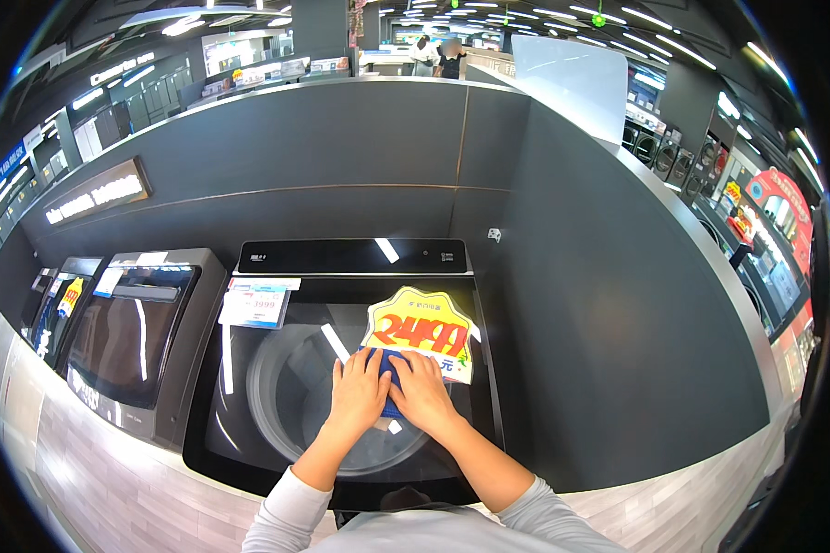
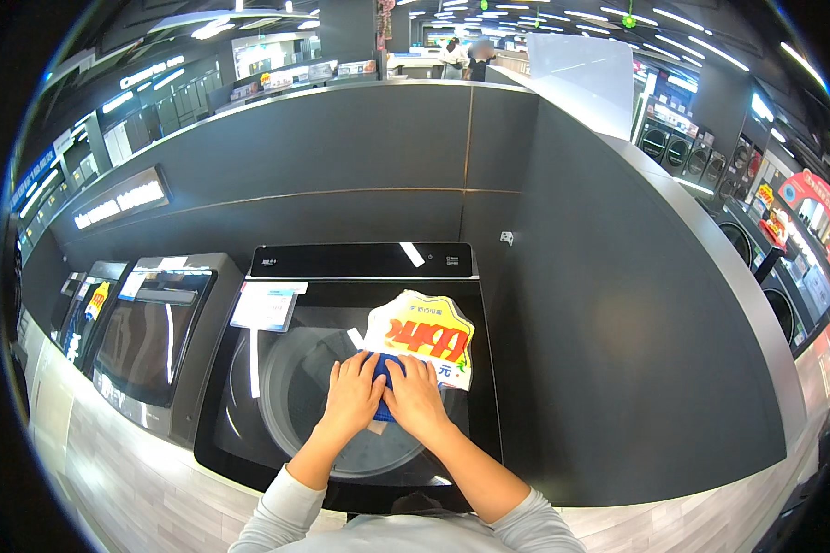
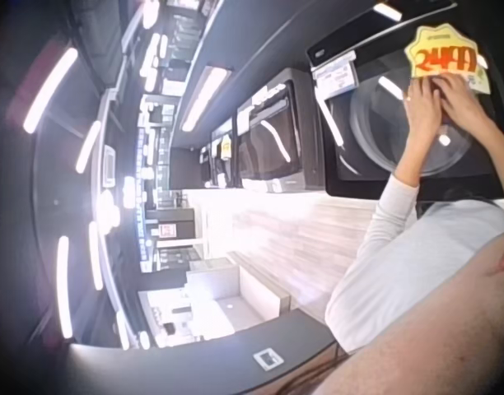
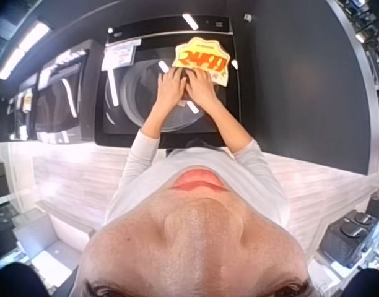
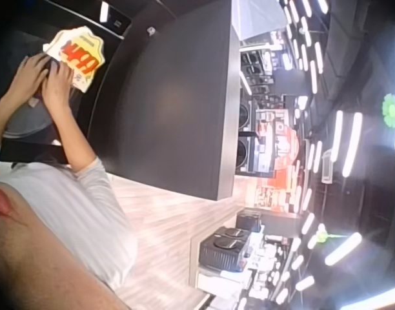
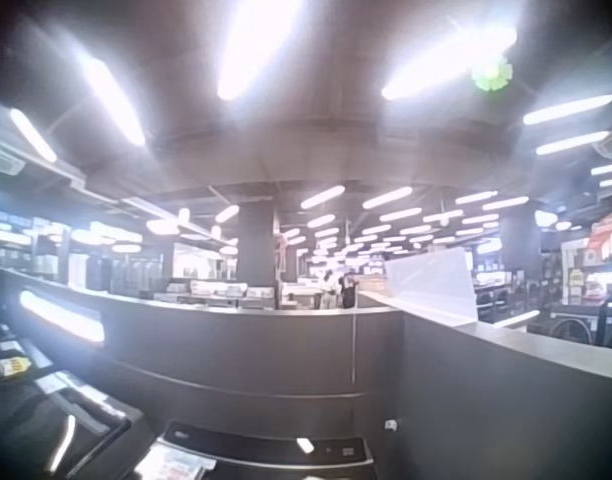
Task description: The person wipes the front glass and control panel of several washing machines using a blue cloth. They move between units, folding the cloth and wiping different areas including the door, control panel, and top surface.
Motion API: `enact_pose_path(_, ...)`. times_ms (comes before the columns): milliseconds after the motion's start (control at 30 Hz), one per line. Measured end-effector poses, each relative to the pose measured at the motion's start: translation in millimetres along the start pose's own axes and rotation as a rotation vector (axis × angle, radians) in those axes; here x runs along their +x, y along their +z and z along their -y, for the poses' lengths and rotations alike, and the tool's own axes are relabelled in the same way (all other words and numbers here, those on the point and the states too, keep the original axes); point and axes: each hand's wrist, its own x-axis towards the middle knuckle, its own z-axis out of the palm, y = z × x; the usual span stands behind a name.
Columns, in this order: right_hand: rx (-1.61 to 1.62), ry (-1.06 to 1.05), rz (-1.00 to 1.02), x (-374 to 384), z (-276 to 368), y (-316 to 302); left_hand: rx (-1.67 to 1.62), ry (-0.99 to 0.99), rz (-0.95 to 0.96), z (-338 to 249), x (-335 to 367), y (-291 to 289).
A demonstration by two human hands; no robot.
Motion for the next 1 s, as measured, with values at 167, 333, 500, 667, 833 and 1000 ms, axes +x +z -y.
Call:
enact_pose_path(167,0.051,0.037,-0.052,2.2,4.3,-8.4,-0.124,-0.113,0.059,-6.7,4.5,-21.3)
enact_pose_path(333,-0.058,0.117,-0.155,6.2,-3.6,-20.5,-0.087,-0.08,-0.163,13.7,3.5,0.5)
enact_pose_path(500,-0.07,0.113,-0.122,3.6,-7.2,-17.4,-0.095,-0.066,-0.071,16.0,3.2,4.5)
enact_pose_path(667,-0.013,0.134,-0.116,5.6,-0.1,-24.2,-0.314,-0.181,-0.055,9.1,6.9,-10.4)
enact_pose_path(833,0.333,0.273,-0.128,9.7,6.0,-28.2,-0.554,-0.267,-0.152,3.3,9.7,-17.5)
enact_pose_path(1000,0.483,0.267,-0.266,13.8,12.3,-33.6,-0.789,-0.392,-0.184,13.8,12.8,-10.8)
